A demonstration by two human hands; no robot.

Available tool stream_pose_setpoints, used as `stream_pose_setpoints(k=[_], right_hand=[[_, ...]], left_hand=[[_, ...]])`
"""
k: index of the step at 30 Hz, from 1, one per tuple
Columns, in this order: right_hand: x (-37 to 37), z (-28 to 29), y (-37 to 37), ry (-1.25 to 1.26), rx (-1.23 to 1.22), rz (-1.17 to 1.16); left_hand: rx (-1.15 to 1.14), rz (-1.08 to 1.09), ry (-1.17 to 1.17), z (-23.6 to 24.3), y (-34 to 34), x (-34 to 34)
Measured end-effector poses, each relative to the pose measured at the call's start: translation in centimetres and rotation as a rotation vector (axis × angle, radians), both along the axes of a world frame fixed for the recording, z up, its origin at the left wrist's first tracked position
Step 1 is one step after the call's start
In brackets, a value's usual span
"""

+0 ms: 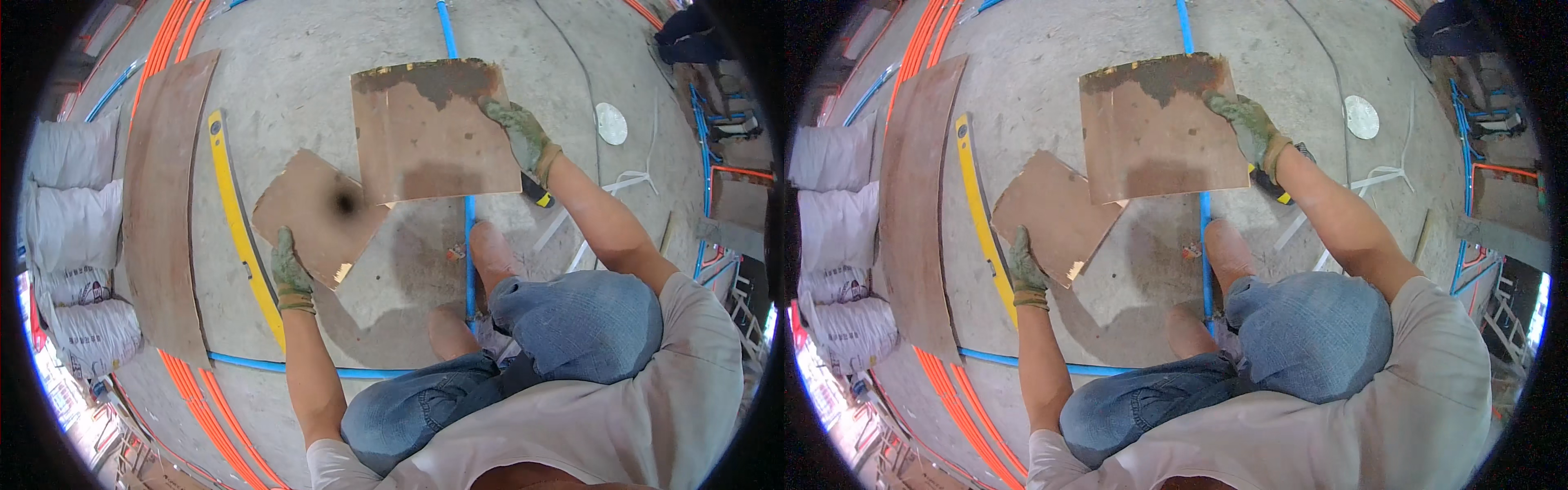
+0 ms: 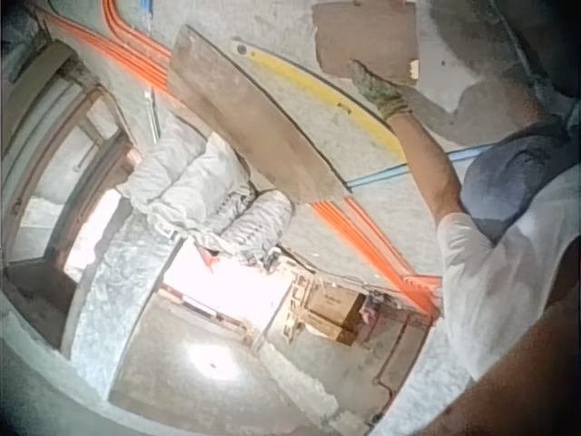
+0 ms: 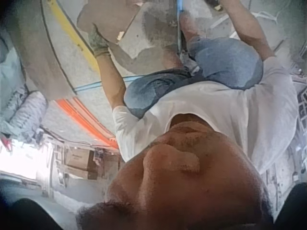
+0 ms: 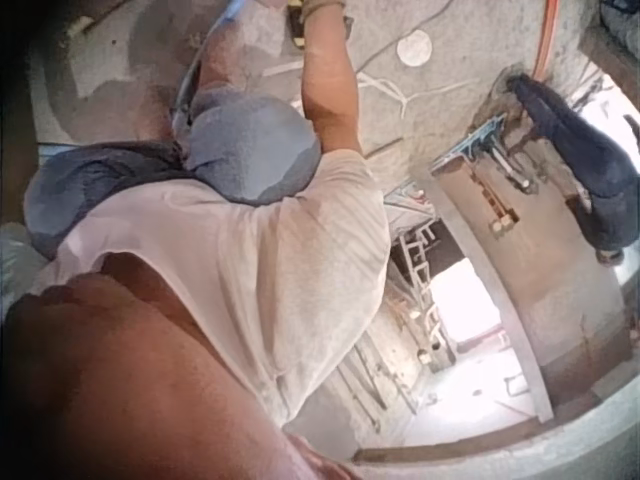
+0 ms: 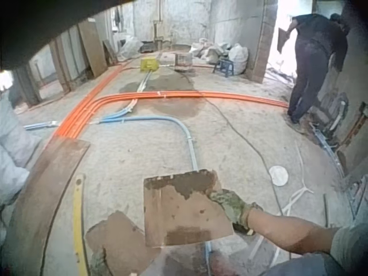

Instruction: The recorder is measuring and cutting pieces of plywood on the floor using a tape measure, a spirit level, and a utility knife.

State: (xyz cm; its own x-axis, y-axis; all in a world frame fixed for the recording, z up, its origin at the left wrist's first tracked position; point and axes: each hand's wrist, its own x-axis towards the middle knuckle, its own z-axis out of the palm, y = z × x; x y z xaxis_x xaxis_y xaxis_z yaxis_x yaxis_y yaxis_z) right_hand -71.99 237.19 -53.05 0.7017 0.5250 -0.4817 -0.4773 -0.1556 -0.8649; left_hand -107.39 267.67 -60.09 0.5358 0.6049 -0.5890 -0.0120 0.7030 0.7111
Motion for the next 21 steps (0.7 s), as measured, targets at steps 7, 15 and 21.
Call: stream_pose_setpoints(k=[7, 15, 21], right_hand=[[-1.1, -0.2, 0.3, 0.266, 0.24, -0.084], [-3.6, -4.0, 0.1, 0.838, 0.677, -0.235], [-4.3, -4.6, -1.2, 0.74, 0.626, -0.108]], left_hand=[[-0.046, 0.088, -0.254, 0.6, 1.5, 1.9], [-0.278, 0.01, -0.336, -1.5, 1.0, 1.5], [-0.37, 0.104, -0.315, -1.4, -1.5, 0.8]])
